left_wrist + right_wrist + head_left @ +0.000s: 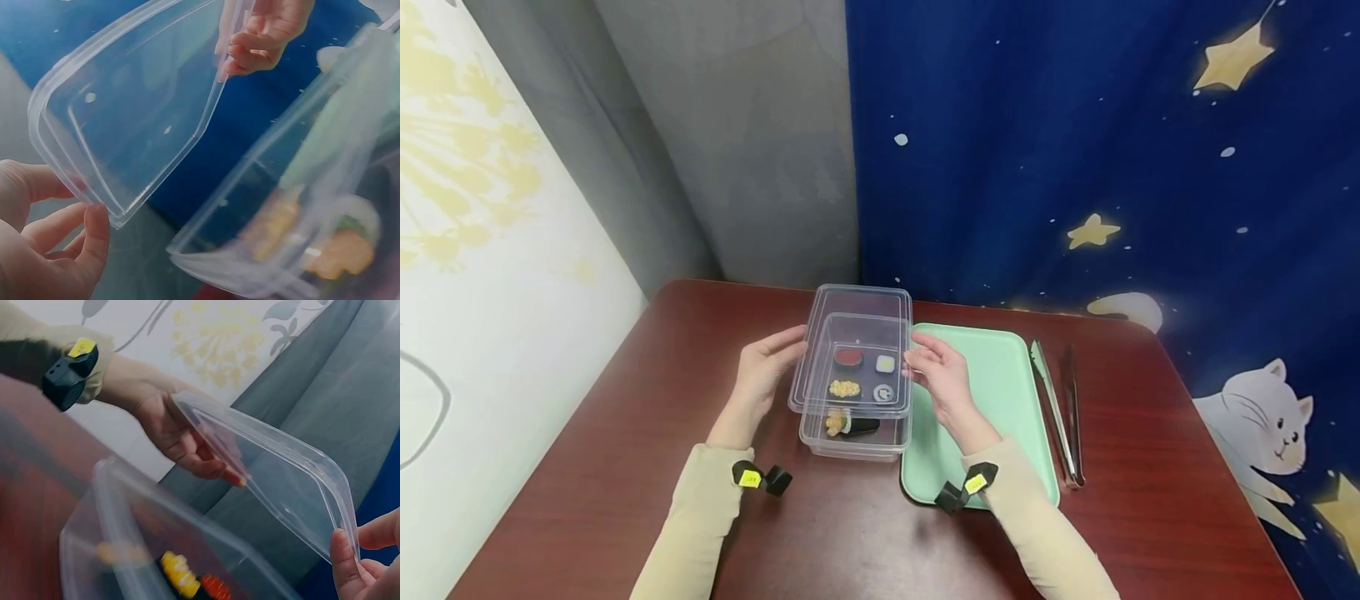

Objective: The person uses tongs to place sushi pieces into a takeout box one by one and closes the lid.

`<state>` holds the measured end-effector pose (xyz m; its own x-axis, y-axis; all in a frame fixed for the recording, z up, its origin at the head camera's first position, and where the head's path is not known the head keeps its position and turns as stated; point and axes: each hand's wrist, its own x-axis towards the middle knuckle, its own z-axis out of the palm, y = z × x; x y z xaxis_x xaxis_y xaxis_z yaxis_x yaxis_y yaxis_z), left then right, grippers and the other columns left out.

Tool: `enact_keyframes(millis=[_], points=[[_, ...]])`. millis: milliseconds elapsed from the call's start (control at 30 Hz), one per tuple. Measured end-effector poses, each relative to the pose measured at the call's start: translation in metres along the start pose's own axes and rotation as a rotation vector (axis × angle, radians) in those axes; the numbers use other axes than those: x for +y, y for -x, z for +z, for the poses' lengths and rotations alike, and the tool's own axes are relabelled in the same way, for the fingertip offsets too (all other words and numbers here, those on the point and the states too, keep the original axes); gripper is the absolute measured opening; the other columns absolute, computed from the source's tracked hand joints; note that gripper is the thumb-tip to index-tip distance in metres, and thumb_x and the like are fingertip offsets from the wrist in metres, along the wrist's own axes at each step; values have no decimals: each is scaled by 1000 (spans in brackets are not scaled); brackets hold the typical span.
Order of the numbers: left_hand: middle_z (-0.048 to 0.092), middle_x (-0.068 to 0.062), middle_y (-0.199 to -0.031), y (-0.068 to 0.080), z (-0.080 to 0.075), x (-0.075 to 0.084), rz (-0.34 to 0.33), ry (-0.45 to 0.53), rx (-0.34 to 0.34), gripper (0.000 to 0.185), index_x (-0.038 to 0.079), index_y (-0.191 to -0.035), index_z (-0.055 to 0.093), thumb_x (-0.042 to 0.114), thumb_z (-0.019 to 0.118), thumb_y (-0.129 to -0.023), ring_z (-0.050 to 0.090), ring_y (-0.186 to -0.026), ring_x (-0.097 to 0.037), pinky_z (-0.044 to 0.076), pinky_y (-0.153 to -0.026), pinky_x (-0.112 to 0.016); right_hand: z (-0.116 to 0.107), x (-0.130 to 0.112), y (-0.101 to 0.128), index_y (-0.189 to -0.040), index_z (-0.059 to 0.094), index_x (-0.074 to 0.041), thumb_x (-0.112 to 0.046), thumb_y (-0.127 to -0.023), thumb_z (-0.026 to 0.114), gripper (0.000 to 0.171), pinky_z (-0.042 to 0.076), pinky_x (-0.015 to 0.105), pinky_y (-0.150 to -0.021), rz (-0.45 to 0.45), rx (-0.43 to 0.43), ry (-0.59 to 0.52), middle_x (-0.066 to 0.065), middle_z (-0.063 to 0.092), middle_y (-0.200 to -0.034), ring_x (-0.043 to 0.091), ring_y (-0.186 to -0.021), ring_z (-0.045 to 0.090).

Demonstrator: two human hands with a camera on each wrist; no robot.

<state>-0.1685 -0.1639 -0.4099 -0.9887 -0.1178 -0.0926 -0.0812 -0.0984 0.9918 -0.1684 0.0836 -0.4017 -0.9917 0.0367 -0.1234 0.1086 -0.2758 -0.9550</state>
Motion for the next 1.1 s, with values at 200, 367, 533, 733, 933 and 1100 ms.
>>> enact_keyframes(millis=[200,367,533,733,933,1100], points=[[55,-16,-129,3,3,-11,-19,-107,-27,38,-2,-124,59,7,65,-87,50,-116,-15,43,-94,-25,-15,15,7,-123,53,13,9,-84,61,40,55,21,-59,-20,1,163,-1,63,-71,6,-61,61],[57,-16,-128,6,3,-19,-39,-149,-18,37,-1,-123,60,5,64,-87,53,-113,-16,42,-96,-28,-19,19,11,-120,55,14,6,-82,64,40,55,28,-56,-78,-39,350,6,66,-73,6,-57,58],[61,-21,-119,9,4,-28,-2,-202,1,35,-3,-120,62,3,65,-86,61,-86,-3,49,-75,-15,-24,21,10,-119,57,13,5,-81,65,39,48,24,-49,-137,-77,481,11,64,-68,8,-47,50],[63,-22,-111,6,7,-35,79,-281,45,32,-5,-114,64,-1,68,-83,58,-75,-1,48,-66,-12,-27,28,7,-117,60,9,-3,-80,66,39,40,21,-43,-281,-111,674,4,60,-63,6,-47,48],[64,-20,-105,4,8,-39,113,-348,66,31,-4,-112,66,-1,68,-82,58,-71,-2,48,-62,-12,-26,28,5,-114,61,12,-4,-79,65,40,40,23,-42,-411,-145,844,2,58,-59,8,-48,48],[65,-17,-97,7,6,-40,134,-410,47,32,-1,-113,66,1,68,-82,61,-72,-9,49,-60,-15,-25,30,2,-118,59,11,-4,-80,67,42,39,22,-42,-373,-138,954,2,58,-59,8,-47,47]])
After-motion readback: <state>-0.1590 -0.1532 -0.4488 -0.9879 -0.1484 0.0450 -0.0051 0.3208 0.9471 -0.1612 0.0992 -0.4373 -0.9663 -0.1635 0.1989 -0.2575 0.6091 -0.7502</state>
